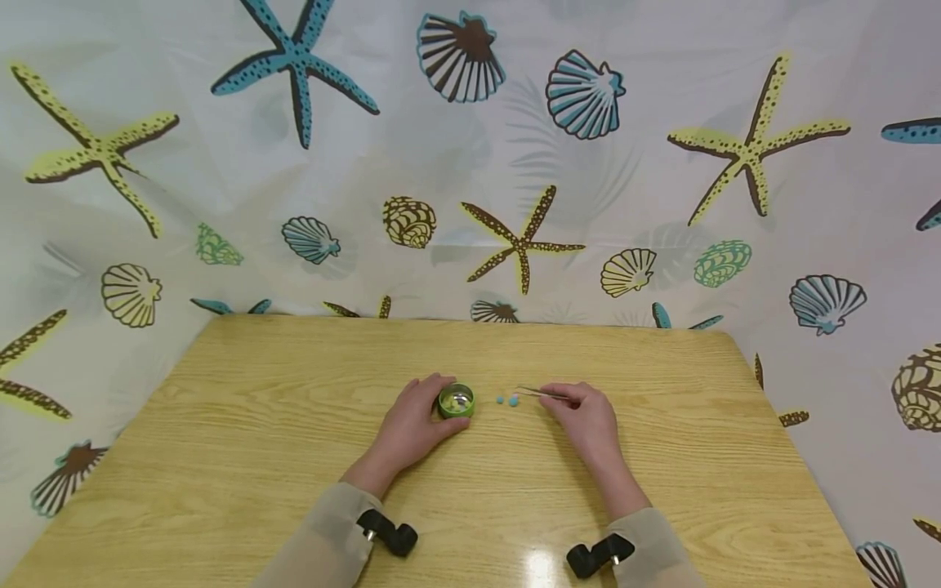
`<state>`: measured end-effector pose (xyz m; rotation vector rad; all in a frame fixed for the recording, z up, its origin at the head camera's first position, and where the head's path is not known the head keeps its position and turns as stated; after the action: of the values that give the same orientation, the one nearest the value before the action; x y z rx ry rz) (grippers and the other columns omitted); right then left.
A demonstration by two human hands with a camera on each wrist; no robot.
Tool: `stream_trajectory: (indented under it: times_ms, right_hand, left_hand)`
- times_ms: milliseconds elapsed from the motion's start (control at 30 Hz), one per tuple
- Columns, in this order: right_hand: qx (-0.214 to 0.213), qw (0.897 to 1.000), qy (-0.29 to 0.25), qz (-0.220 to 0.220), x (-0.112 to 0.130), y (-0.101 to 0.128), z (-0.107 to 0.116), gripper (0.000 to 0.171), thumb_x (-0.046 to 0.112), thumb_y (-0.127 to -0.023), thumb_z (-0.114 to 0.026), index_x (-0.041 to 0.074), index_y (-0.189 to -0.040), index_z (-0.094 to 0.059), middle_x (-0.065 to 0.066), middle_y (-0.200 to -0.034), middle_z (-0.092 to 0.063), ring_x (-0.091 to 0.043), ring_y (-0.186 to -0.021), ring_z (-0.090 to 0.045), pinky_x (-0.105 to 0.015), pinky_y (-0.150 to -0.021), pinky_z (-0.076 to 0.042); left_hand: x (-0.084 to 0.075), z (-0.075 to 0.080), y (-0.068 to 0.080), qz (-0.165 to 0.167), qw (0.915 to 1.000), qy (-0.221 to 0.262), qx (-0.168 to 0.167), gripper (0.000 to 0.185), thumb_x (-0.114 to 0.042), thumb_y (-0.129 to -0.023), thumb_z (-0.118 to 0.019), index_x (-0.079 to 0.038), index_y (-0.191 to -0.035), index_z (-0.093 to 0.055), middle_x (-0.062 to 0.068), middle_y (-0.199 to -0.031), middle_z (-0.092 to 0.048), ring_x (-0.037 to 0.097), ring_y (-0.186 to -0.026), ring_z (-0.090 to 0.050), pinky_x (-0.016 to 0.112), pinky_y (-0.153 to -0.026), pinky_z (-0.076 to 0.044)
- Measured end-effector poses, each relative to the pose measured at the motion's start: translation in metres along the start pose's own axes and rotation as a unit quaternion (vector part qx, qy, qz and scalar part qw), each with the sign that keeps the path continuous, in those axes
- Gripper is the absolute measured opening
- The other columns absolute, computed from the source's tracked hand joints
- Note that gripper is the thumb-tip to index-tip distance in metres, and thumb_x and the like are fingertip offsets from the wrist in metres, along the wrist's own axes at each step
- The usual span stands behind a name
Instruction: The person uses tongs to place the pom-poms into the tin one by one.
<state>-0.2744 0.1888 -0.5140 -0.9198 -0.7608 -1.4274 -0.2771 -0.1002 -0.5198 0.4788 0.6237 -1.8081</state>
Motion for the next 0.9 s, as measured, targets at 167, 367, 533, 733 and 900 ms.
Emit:
stream_trajectory:
  times_ms: [167,367,533,733,900]
  right_hand:
    - [0.002,1.0,0.007,0.003,-0.0002,0.0003,0.0001,0.022,0.02,-0.103,-0.083,0.011,-0.122,-0.087,-0.007,-0.11,-0.075,-0.021,-0.091,-0.059,-0.03,-0.075,-0.05]
    - [0.0,1.0,0.017,0.007,-0.0015,-0.0009,-0.0007,0.02,0.02,-0.102,-0.084,0.011,-0.12,-0.087,-0.006,-0.106,-0.075,-0.02,-0.088,-0.058,-0.028,-0.073,-0.049]
    - [0.001,1.0,0.023,0.006,-0.0026,-0.0015,-0.001,0.019,0.02,-0.101,-0.084,0.012,-0.119,-0.088,-0.005,-0.103,-0.074,-0.02,-0.087,-0.058,-0.029,-0.072,-0.048]
    - [0.002,0.999,0.035,0.006,-0.0025,-0.0017,-0.0005,0.018,0.02,-0.102,-0.084,0.013,-0.118,-0.088,-0.003,-0.1,-0.072,-0.02,-0.085,-0.057,-0.031,-0.071,-0.047]
    - [0.001,0.999,0.05,0.013,-0.0018,-0.002,-0.001,0.019,0.021,-0.101,-0.084,0.013,-0.118,-0.088,-0.003,-0.097,-0.071,-0.021,-0.083,-0.056,-0.031,-0.07,-0.046]
  left_hand:
    - [-0.0003,0.0,0.0001,0.001,1.0,0.0,0.0,0.067,-0.034,-0.096,-0.09,-0.004,-0.151,-0.064,0.017,-0.153,-0.064,0.037,-0.155,-0.047,0.049,-0.137,-0.021]
    - [-0.0008,0.0003,0.0005,0.0,1.0,0.003,-0.001,0.067,-0.033,-0.097,-0.09,-0.004,-0.151,-0.063,0.017,-0.154,-0.064,0.037,-0.155,-0.047,0.05,-0.137,-0.021]
    - [-0.0014,0.0006,0.0005,-0.001,1.0,0.001,-0.001,0.068,-0.034,-0.096,-0.09,-0.004,-0.151,-0.063,0.017,-0.153,-0.064,0.038,-0.155,-0.047,0.05,-0.137,-0.021]
    - [-0.0019,0.0006,0.0001,-0.004,1.0,0.0,-0.002,0.067,-0.033,-0.096,-0.09,-0.003,-0.15,-0.064,0.017,-0.152,-0.065,0.038,-0.155,-0.048,0.051,-0.137,-0.021]
    - [-0.0018,0.0006,0.0,-0.005,1.0,0.0,-0.004,0.067,-0.033,-0.096,-0.09,-0.003,-0.15,-0.064,0.018,-0.152,-0.065,0.039,-0.154,-0.048,0.051,-0.137,-0.021]
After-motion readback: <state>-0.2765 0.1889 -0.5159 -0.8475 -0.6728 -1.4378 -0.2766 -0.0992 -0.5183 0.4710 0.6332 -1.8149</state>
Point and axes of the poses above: each hand's wrist, its own y-axis away from the middle knuckle, its own z-axis out of the back of the hand, x = y × z, the point moved 3 cm from there along -y, towards the middle knuckle
